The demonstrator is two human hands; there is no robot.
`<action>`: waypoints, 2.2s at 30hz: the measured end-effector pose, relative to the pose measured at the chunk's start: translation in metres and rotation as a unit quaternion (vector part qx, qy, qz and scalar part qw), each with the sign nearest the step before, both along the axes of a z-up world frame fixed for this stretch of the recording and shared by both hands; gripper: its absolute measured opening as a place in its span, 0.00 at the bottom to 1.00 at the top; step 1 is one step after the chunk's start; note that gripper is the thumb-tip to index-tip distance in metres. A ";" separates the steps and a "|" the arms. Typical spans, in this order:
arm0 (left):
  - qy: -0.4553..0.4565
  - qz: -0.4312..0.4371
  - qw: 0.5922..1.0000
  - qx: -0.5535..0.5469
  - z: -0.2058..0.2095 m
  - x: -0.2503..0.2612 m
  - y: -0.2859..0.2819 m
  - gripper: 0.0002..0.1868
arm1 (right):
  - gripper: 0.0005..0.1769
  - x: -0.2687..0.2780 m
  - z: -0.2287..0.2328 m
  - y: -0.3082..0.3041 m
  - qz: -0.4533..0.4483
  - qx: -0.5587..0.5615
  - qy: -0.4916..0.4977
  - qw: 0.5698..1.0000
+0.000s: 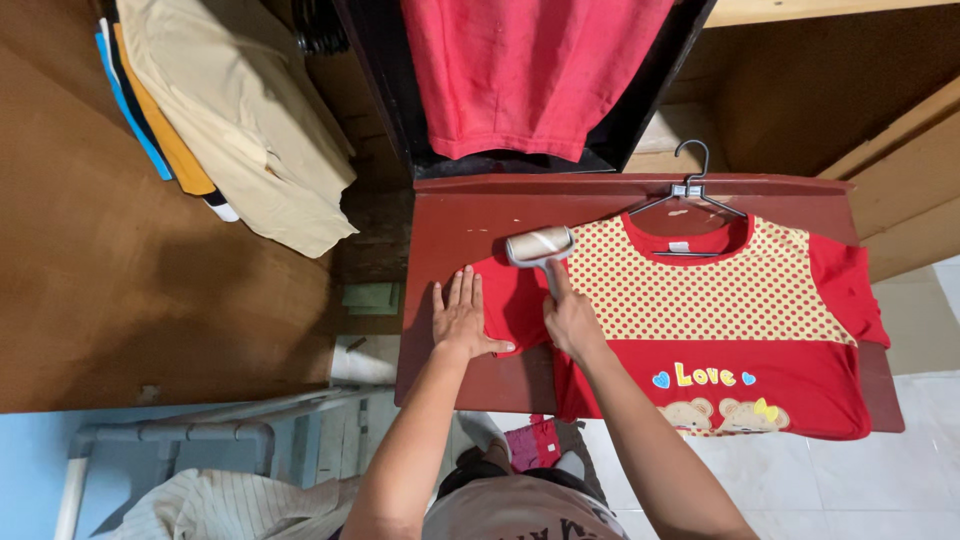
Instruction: The person uses a lint roller to remove lint from a beige long-sleeved shirt and a red short-sleeved shirt. They roll the lint roller over the shirts, hang the beige shirt in a wardrobe, and continue rolling the red shirt.
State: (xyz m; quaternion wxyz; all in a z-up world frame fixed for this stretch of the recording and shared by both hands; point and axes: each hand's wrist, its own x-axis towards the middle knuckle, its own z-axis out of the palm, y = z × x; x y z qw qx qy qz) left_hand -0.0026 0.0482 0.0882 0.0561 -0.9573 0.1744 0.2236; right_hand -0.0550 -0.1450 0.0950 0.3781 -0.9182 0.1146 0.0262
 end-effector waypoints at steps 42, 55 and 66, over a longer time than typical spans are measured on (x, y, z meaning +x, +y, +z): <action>0.019 0.009 1.000 0.019 -0.003 0.002 -0.002 0.85 | 0.40 -0.051 0.021 -0.007 0.004 0.024 0.054 0.998; 0.000 0.016 1.000 -0.007 -0.006 -0.002 0.002 0.83 | 0.39 -0.042 0.012 -0.010 0.012 0.020 0.025 0.999; -0.058 -0.028 0.997 -0.050 -0.018 -0.008 0.029 0.78 | 0.35 -0.112 0.054 -0.017 0.046 0.086 0.054 0.994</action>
